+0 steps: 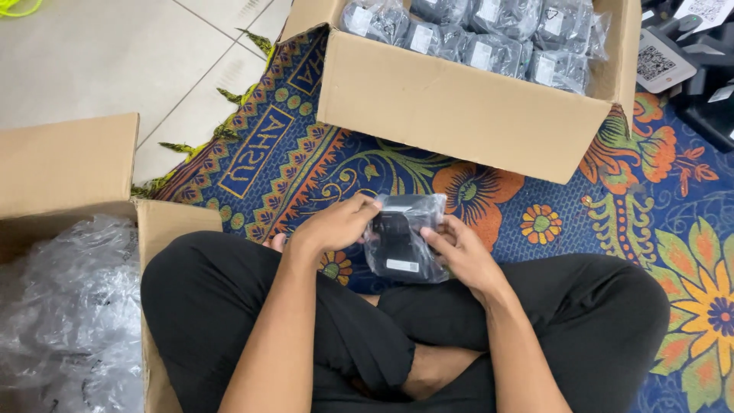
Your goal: The person unpacks small electronic devices from cardboard boxes and sorts them onto a rug.
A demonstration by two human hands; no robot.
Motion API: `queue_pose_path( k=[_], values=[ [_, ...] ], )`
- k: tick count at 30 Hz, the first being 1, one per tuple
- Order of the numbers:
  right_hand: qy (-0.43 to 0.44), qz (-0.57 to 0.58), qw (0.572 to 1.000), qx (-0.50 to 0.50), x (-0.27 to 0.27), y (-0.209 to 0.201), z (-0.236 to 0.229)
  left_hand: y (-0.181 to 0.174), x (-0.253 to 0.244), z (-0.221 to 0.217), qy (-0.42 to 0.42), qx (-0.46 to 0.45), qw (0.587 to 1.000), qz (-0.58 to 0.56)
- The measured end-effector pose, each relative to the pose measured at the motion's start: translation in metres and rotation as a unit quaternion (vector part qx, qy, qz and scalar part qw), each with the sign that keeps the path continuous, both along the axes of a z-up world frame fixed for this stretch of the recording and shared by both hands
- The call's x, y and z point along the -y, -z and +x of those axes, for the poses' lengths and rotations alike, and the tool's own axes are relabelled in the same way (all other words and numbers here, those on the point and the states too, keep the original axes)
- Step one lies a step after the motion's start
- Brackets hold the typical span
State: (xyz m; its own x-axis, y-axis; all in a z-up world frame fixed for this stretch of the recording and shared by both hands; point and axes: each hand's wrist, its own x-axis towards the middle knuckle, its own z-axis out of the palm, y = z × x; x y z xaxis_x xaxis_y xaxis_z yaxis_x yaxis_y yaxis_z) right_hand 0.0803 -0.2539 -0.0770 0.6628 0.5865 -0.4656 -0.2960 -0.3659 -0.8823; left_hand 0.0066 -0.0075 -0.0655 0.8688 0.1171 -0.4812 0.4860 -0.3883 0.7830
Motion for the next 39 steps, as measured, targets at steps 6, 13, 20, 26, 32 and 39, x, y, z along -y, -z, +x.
queue_pose_path(
  k=[6,13,20,26,32,39],
  values=[
    [0.084,0.028,0.996,-0.019,-0.001,-0.012,-0.004,-0.038,0.013,0.001,-0.011,-0.028,0.998,-0.048],
    [0.199,0.107,0.971,-0.078,0.007,-0.023,0.008,-0.077,0.02,-0.004,0.068,0.074,0.995,-0.005],
    [0.248,0.192,0.938,-0.15,0.013,-0.042,0.03,-0.087,0.027,-0.006,0.138,0.317,0.935,0.08],
    [0.17,0.167,0.958,-0.157,0.01,-0.06,0.054,-0.091,0.022,0.011,0.005,0.46,0.863,0.21],
    [0.117,0.035,0.99,0.072,-0.032,-0.094,0.086,-0.122,0.012,0.035,-0.088,0.356,0.922,0.124],
    [0.087,0.065,0.919,0.378,-0.067,-0.105,0.137,-0.147,-0.031,0.088,-0.097,0.356,0.914,0.171]
  ],
)
